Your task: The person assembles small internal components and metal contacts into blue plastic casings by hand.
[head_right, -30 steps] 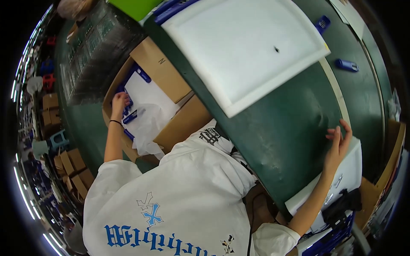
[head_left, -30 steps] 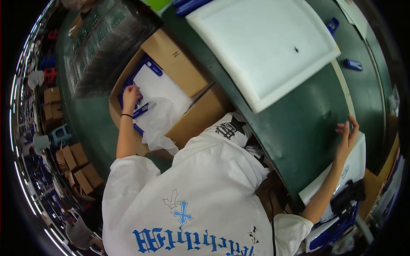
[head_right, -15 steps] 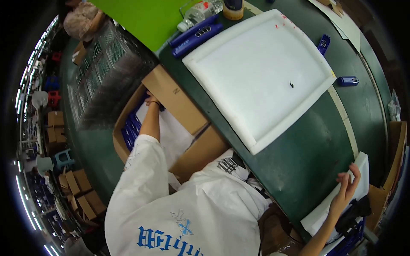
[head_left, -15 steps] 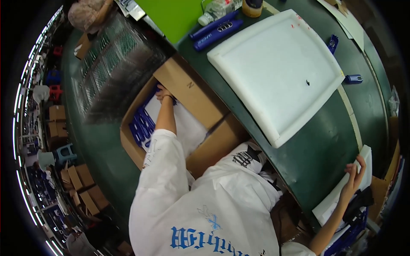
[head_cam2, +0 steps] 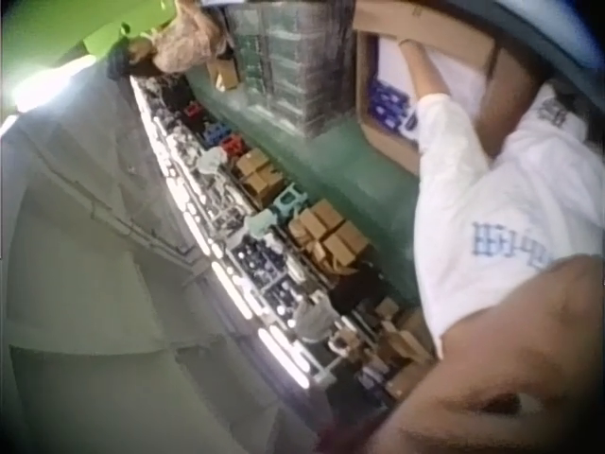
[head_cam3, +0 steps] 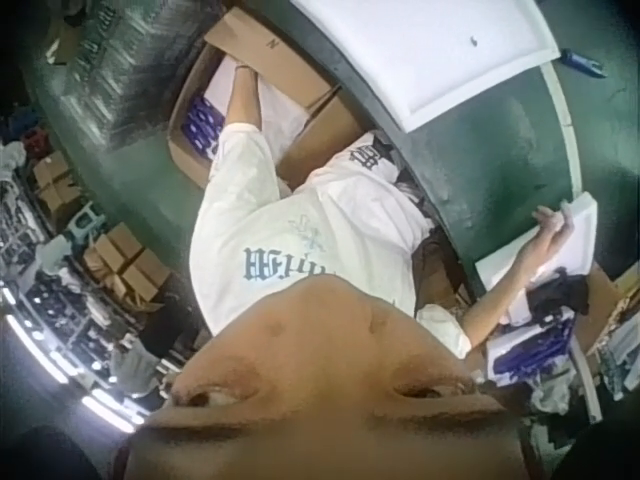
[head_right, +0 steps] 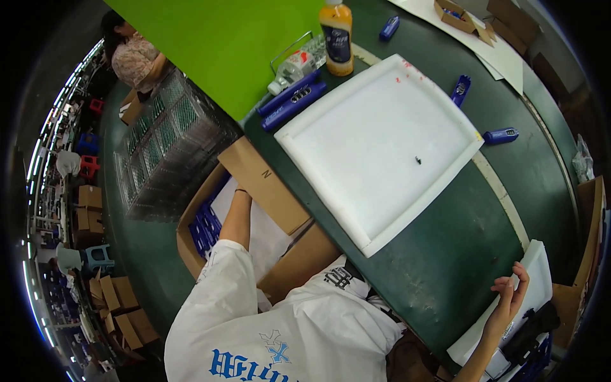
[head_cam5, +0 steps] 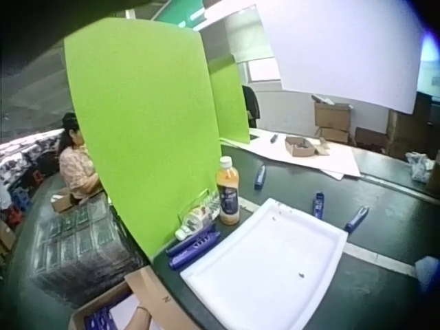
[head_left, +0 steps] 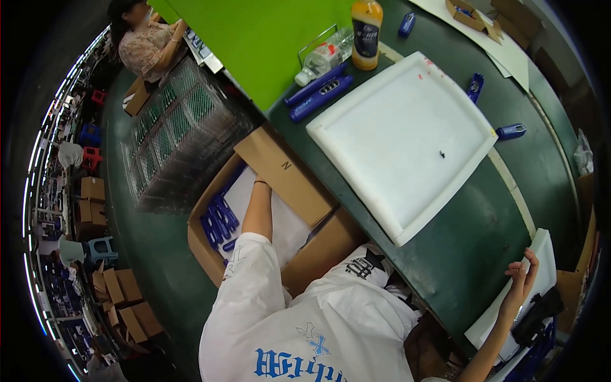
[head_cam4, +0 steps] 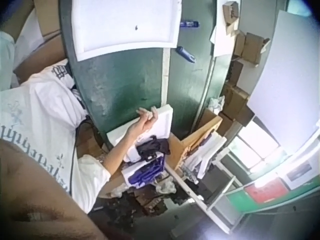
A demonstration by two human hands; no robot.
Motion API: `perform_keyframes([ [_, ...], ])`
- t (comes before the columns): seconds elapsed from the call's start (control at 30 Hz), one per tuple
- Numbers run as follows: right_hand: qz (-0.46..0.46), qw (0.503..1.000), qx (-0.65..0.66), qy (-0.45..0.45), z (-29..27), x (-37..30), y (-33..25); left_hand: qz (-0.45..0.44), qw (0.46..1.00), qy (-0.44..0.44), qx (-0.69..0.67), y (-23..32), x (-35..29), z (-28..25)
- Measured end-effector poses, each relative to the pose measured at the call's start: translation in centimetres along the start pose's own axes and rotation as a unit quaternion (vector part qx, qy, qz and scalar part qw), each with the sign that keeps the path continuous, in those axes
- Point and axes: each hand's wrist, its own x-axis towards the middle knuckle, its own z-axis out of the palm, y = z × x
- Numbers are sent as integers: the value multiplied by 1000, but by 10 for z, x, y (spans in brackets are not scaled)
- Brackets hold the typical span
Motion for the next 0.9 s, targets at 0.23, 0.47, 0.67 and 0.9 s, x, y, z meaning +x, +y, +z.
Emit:
perform_keyframes([
  [0.23, -6, 1000, 7, 16, -18, -18, 6, 18, 993, -87, -81, -1, -29, 26],
  [0.47, 24, 998, 18, 50, -28, -32, 5, -1, 970, -212, -122, 10, -23, 3],
  [0.67, 60, 995, 40, 69, -28, -35, -2, -27, 943, -299, -145, 12, -35, 7],
  [0.9, 53, 998, 31, 32, -15, -29, -5, -72, 917, -347, -183, 37, -18, 18],
])
